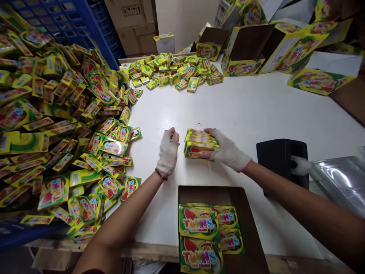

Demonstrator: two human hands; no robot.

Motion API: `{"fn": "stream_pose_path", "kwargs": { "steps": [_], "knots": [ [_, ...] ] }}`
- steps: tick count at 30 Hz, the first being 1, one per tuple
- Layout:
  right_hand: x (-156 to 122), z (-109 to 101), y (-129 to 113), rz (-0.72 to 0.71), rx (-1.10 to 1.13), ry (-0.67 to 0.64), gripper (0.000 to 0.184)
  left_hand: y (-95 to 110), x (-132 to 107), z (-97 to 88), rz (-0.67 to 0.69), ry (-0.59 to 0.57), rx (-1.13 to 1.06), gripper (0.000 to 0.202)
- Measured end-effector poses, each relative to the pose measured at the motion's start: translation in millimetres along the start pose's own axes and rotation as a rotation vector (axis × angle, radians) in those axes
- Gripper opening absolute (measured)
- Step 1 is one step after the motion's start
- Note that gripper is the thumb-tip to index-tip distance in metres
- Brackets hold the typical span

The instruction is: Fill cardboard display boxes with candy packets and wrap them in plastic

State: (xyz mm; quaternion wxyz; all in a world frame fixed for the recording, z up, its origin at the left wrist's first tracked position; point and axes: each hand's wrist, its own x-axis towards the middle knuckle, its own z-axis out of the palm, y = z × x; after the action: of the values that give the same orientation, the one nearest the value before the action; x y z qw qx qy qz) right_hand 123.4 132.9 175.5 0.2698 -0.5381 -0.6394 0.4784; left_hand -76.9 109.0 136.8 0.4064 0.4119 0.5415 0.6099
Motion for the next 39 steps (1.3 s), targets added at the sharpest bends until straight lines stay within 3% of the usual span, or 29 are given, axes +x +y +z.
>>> {"fn": "stream_pose_path", "kwargs": {
  "steps": [2, 4, 6, 8, 10, 14, 17, 20, 27, 34, 39],
  "knots": [
    [-38, -12, -20, 0.066, 0.26, -0.062, 0.09, 29, -44, -26.5, 0.228, -0.069, 0.205, 0.02],
    [-77, -19, -30, 0.114, 0.47, -0.237, 0.086, 45, -96, -43.0, 0.412, -0.302, 0.319, 0.025],
    [-109, -19, -28, 0.204, 0.597, -0.432, 0.084, 45, -142, -46.4, 0.506, -0.516, 0.5, 0.016],
    [-127, -12, -18, 0.285, 0.607, -0.534, 0.081, 36, -173, -41.2, 0.537, -0.569, 0.663, 0.024],
    [-134, -3, -6, 0.326, 0.544, -0.525, 0.08, 24, -187, -35.5, 0.578, -0.555, 0.752, 0.031],
    [-129, 10, 5, 0.378, 0.394, -0.386, 0.087, 12, -197, -35.7, 0.679, -0.502, 0.831, 0.033],
    [-125, 13, 5, 0.416, 0.325, -0.318, 0.086, 8, -206, -40.1, 0.722, -0.409, 0.873, 0.02],
    [-122, 13, 6, 0.452, 0.324, -0.349, 0.088, 5, -213, -42.0, 0.761, -0.348, 0.86, 0.019],
    [-120, 10, 7, 0.478, 0.292, -0.375, 0.078, 4, -213, -43.9, 0.771, -0.373, 0.846, 0.021],
    [-110, 49, 13, 0.483, 0.145, -0.233, 0.077, 1, -214, -44.4, 0.758, -0.415, 0.862, 0.027],
    [-106, 64, 19, 0.375, -0.066, -0.236, 0.062, -2, -215, -43.1, 0.777, -0.341, 0.826, 0.028]
  ]
}}
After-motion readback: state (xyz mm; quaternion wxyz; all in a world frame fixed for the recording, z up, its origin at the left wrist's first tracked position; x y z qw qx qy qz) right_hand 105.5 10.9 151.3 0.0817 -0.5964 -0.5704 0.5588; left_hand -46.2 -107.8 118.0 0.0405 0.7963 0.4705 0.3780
